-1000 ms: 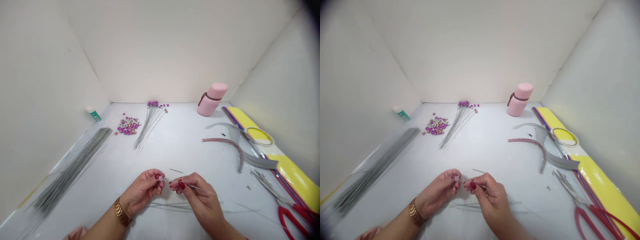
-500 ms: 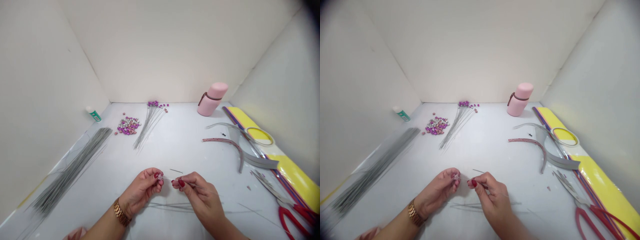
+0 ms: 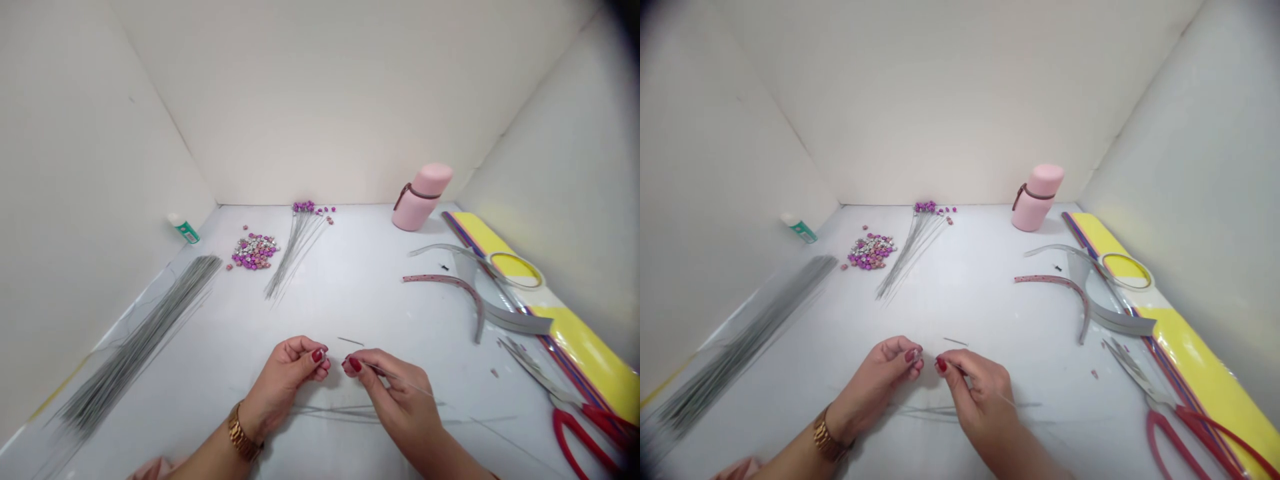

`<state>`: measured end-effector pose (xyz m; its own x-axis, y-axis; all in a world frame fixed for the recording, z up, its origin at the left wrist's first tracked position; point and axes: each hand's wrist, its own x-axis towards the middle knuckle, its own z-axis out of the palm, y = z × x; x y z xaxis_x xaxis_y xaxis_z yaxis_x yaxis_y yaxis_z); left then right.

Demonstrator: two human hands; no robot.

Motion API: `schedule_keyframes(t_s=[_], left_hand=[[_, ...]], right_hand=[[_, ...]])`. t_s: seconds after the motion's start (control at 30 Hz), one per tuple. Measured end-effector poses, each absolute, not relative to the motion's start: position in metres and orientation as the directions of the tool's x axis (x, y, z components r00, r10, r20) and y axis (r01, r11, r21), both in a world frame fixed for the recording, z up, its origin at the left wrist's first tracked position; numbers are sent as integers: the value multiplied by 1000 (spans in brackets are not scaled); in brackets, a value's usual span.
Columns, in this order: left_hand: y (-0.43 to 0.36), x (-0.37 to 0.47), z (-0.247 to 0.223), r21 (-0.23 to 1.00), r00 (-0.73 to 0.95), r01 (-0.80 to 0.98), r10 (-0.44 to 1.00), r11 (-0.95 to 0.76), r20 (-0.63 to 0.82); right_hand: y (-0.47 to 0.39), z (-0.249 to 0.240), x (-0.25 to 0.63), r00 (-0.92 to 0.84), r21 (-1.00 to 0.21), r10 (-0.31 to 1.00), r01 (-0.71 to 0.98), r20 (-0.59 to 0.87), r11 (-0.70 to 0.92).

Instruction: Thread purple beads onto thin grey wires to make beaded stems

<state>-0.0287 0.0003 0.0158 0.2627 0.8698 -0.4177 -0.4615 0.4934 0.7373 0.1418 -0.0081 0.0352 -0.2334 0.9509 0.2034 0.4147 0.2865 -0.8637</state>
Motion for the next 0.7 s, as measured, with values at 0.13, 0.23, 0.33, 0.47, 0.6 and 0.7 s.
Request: schedule_keyframes(t_s=[0.13, 0.23, 0.33, 0.47, 0.6, 0.7], left_hand=[[1, -28, 15, 755, 233, -437, 872, 489, -431], [1, -27, 14, 747, 232, -462, 878, 478, -419], [2, -25, 16, 747, 229, -503, 900, 435, -370], [1, -21, 18, 814, 225, -449, 928, 369, -296], [-1, -15, 16, 813, 246, -470, 935, 344, -254], [-3, -12, 18, 795, 217, -505, 941, 335, -258]], right_hand=[[-6, 30, 137, -182, -952, 982, 291, 44, 96], [-1, 27, 134, -138, -989, 982, 87, -129, -117], [4, 28, 132, -117, -956, 962, -134, -246, -261], [6, 30, 128, -134, -899, 945, -292, -299, -326], [1, 29, 122, -212, -850, 923, -366, -321, -379], [-3, 28, 119, -261, -829, 909, -385, -325, -406]])
